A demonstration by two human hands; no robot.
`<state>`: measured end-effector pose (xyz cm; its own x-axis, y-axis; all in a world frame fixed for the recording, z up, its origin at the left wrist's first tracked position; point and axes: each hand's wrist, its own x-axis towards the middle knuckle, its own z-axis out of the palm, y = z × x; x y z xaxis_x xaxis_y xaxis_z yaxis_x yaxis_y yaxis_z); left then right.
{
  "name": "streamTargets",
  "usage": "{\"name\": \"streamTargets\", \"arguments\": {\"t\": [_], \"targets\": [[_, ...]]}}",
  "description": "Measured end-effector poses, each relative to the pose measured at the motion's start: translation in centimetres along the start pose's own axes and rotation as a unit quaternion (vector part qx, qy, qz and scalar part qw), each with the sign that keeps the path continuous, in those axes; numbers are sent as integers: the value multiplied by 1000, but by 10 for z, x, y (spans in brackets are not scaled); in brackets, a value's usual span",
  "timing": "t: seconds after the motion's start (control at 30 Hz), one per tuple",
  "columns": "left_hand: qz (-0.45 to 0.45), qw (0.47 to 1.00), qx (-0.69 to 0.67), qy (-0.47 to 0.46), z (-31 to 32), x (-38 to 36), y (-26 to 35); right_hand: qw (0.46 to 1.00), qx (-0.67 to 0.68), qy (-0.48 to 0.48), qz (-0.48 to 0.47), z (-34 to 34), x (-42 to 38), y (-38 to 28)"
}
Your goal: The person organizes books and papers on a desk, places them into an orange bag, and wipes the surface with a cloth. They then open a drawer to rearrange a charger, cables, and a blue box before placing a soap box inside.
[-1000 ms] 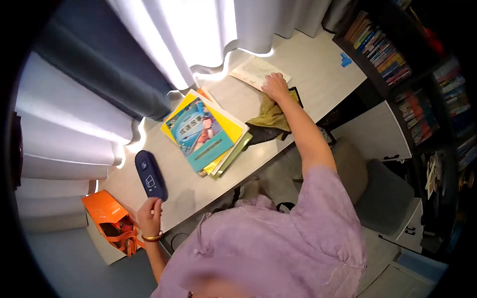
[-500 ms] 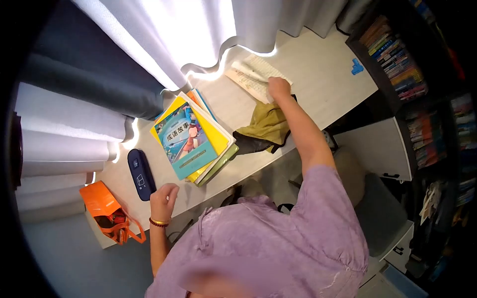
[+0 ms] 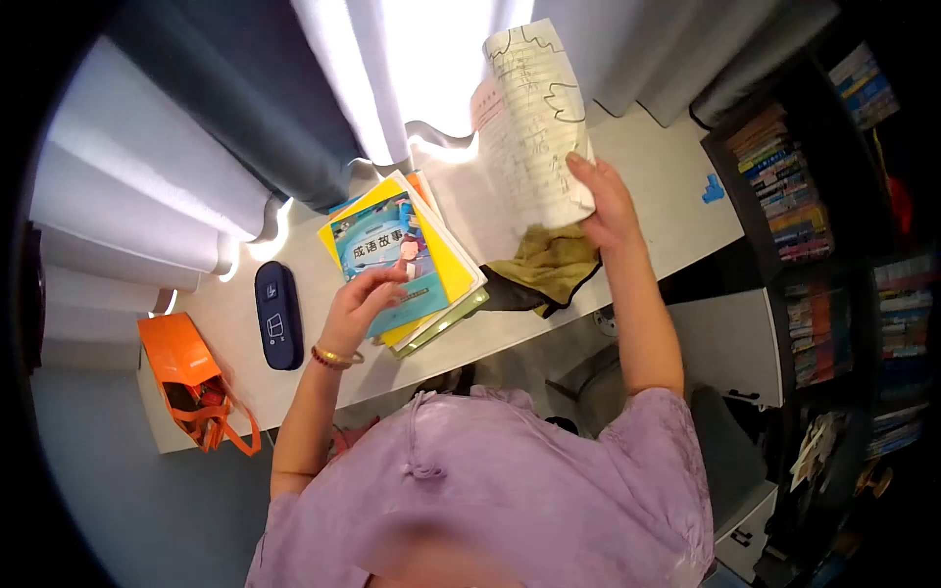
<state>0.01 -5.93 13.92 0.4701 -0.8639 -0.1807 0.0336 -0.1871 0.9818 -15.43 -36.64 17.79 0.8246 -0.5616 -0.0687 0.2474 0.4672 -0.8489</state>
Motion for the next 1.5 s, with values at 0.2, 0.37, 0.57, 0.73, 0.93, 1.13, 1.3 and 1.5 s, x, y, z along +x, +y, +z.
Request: {"name": "streamTargets", "arguments": {"t": [0.2, 0.37, 0.57, 0.73, 0.93, 1.13, 1.3, 1.5], "targets": [[23, 967, -254, -5, 3, -2, -5, 994, 13, -63, 87, 89, -26, 63], [44, 908, -416, 18, -9, -14, -6, 887, -438, -127, -70, 145, -47, 124], [56, 872, -427, 235, -38, -54, -50, 721, -579, -299, -237, 176, -73, 191], [12, 834, -451, 317, -69, -69, -108, 801, -536, -134, -230, 156, -39, 181], [-81, 868, -405, 277, -84, -83, -114, 728, -670, -93, -107, 112, 12, 180], [-97, 875, -375, 289, -86, -80, -123, 688, -722, -67, -3, 112, 15, 188], [-74, 864, -362, 342, -82, -75, -120, 705, -700, 6, 112, 106, 12, 184], [36, 797, 301, 523, -70, -71, -102, 794, -604, -7, 70, 82, 0, 181]]}}
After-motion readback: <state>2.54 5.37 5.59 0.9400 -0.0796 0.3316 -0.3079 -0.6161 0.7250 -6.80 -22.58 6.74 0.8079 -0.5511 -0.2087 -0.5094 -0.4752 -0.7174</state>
